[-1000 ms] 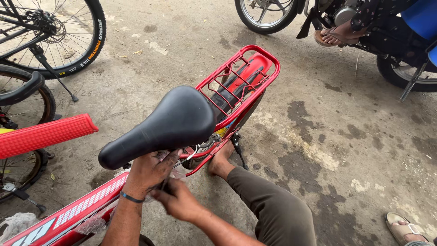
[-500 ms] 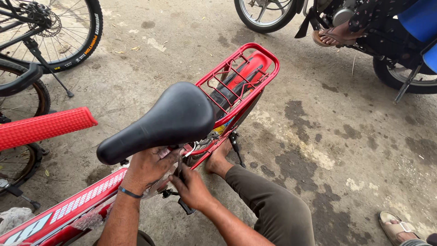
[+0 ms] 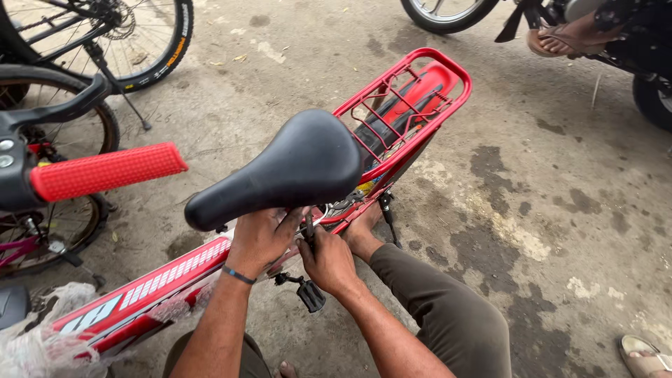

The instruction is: The person removes a bicycle seat using a wrench, then disassembles the seat's internal components by hand. The person then reassembles the seat components and places the seat back on the bicycle frame.

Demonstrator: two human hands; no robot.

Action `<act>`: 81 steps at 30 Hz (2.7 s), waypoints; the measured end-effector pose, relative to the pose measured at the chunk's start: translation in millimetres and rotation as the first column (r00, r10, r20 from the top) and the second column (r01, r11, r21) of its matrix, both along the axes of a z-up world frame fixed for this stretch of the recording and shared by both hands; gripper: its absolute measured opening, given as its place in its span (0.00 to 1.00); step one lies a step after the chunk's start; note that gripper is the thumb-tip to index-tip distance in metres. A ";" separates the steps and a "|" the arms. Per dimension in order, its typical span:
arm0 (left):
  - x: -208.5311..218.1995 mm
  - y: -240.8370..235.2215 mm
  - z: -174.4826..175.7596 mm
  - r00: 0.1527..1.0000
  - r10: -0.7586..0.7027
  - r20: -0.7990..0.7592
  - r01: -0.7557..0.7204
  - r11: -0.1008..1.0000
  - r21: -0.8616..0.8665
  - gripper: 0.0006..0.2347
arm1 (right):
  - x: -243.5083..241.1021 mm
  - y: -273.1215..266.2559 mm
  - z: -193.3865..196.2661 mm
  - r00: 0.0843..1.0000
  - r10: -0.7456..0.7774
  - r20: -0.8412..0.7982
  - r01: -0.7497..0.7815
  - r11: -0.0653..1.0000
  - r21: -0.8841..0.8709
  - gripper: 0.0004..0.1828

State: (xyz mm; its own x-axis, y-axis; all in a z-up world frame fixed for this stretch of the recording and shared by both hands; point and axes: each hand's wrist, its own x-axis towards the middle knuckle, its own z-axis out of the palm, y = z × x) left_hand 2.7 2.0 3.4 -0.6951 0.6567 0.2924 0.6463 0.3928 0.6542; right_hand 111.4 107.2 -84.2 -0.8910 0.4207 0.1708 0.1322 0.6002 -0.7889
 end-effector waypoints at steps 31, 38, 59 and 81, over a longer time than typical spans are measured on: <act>-10.2 -5.3 -12.9 0.973 -0.128 0.193 0.093 0.979 0.181 0.13 | 4.5 -61.4 5.8 0.929 0.340 -0.148 -0.333 0.587 -0.738 0.12; -11.2 -0.6 -15.2 0.994 -0.091 -0.063 0.098 0.990 0.105 0.14 | 3.1 -19.3 4.2 0.977 0.061 -0.207 -0.099 0.979 -0.179 0.11; 9.0 -1.8 8.3 0.996 -0.058 0.064 0.053 0.995 0.087 0.11 | 13.7 -32.9 19.3 0.936 0.298 -0.186 -0.345 0.880 -0.327 0.11; 1.6 3.0 -3.7 0.999 -0.001 0.054 -0.003 0.997 0.071 0.12 | -0.6 23.9 10.7 0.976 0.172 0.136 -0.144 0.971 -0.191 0.15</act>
